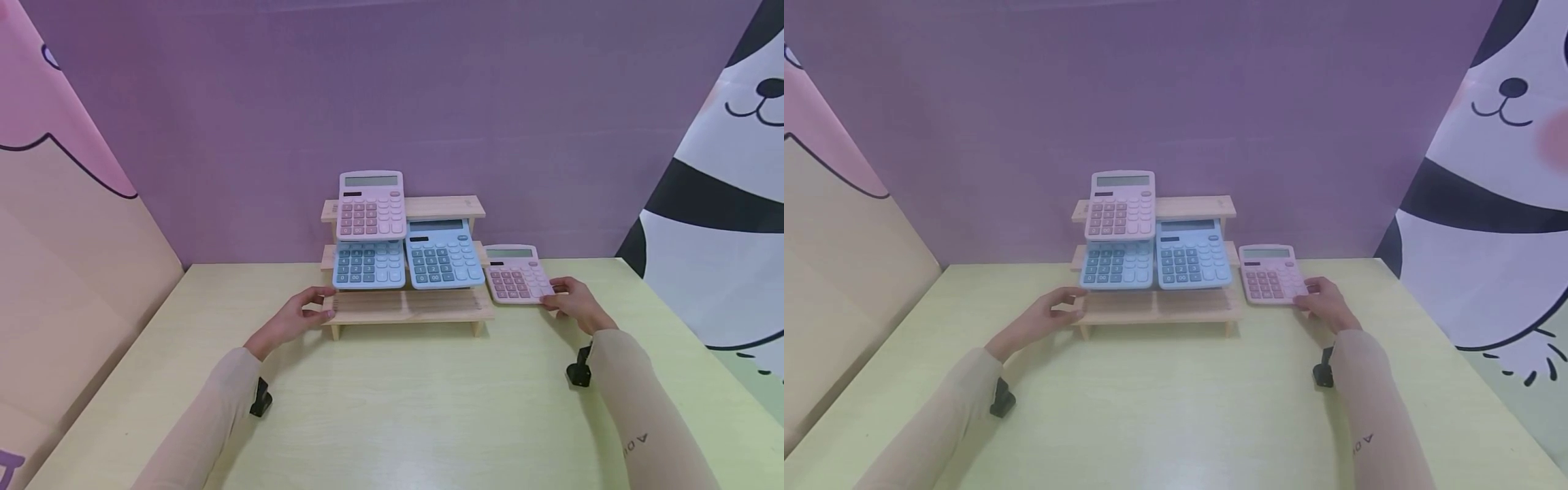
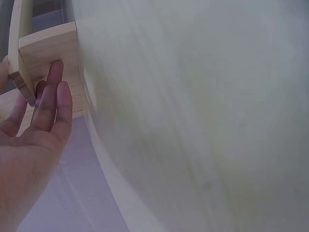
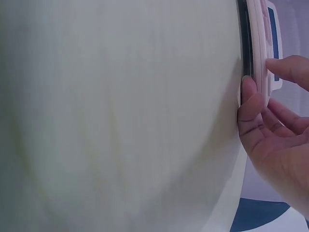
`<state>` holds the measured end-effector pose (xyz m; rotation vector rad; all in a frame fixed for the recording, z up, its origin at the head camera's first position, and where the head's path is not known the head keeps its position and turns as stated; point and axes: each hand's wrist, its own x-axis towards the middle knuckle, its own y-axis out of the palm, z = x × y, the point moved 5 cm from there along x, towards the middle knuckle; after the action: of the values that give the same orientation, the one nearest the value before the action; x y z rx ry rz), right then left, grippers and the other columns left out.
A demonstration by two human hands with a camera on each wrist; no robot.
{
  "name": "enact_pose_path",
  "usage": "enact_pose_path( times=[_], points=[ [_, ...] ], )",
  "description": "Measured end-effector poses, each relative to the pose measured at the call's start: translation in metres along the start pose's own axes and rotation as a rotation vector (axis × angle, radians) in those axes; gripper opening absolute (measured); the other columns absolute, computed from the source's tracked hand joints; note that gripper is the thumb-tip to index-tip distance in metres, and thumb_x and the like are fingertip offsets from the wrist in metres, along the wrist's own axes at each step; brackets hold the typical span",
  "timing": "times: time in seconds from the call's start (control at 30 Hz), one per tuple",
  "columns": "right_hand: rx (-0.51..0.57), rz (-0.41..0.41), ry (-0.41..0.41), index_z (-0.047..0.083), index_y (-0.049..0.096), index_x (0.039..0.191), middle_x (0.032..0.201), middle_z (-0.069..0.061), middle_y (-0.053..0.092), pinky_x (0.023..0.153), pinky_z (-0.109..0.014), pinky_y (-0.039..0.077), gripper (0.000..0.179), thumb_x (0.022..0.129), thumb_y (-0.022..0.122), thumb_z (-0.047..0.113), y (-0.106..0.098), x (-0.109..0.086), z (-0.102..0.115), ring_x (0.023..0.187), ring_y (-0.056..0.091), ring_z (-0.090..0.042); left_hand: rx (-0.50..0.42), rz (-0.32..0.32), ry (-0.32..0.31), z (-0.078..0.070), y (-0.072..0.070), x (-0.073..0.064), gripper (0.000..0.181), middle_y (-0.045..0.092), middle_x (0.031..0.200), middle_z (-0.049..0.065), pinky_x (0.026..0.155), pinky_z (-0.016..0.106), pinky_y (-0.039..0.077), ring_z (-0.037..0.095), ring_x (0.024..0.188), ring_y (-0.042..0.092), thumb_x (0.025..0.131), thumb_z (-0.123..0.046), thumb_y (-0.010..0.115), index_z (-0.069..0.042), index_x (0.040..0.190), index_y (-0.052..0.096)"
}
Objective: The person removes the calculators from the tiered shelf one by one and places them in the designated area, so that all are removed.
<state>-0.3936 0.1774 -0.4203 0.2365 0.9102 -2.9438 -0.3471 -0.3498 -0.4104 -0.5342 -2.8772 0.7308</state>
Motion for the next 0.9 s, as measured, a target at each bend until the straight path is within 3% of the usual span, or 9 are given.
enact_pose_path(
  times=[0.33,0.57,0.67,0.77,0.9],
  points=[
    [-0.042,0.024,0.013,-0.018,0.018,0.153,0.148,-0.037,0.033,0.072,-0.025,0.048,0.068,0.105,0.055,0.015,-0.0002,0.0011,-0.0030,0.085,0.057,-0.005,-0.016,0.004,-0.001,-0.0006,0.0001,-0.0011,0.053,0.047,0.146,0.026,0.100,0.039,0.054,0.041,0.125,0.054,0.105,-0.012,0.062,0.004,0.153,0.043],
    [-0.079,0.027,0.034,-0.016,0.020,0.154,0.150,-0.036,0.033,0.079,-0.029,0.045,0.067,0.105,0.054,0.016,-0.0011,-0.0003,-0.0048,0.108,0.054,-0.032,-0.017,0.008,0.002,0.0000,0.0002,-0.0003,0.054,0.046,0.147,0.026,0.100,0.040,0.053,0.042,0.127,0.053,0.105,-0.012,0.062,0.004,0.153,0.042],
    [-0.080,0.030,0.037,-0.015,0.020,0.154,0.151,-0.036,0.033,0.080,-0.029,0.045,0.067,0.106,0.054,0.017,-0.0013,-0.0010,-0.0048,0.114,0.052,-0.037,-0.008,0.009,0.019,0.0004,-0.0001,0.0002,0.054,0.047,0.147,0.026,0.101,0.041,0.053,0.043,0.128,0.051,0.105,-0.012,0.062,0.005,0.152,0.042],
    [-0.078,0.032,0.037,-0.015,0.020,0.154,0.151,-0.036,0.033,0.079,-0.029,0.046,0.067,0.106,0.054,0.017,-0.0018,-0.0010,-0.0045,0.114,0.053,-0.036,0.000,0.008,0.022,0.0011,-0.0005,0.0007,0.053,0.047,0.147,0.026,0.102,0.042,0.052,0.043,0.129,0.050,0.105,-0.012,0.062,0.005,0.152,0.043],
    [-0.051,0.020,0.027,-0.016,0.020,0.154,0.151,-0.036,0.033,0.075,-0.026,0.048,0.068,0.105,0.055,0.016,-0.0032,-0.0011,-0.0052,0.099,0.058,-0.021,-0.005,0.009,0.009,0.0024,-0.0005,0.0011,0.054,0.047,0.147,0.026,0.102,0.042,0.053,0.043,0.127,0.052,0.105,-0.013,0.062,0.004,0.152,0.043]
  ],
)
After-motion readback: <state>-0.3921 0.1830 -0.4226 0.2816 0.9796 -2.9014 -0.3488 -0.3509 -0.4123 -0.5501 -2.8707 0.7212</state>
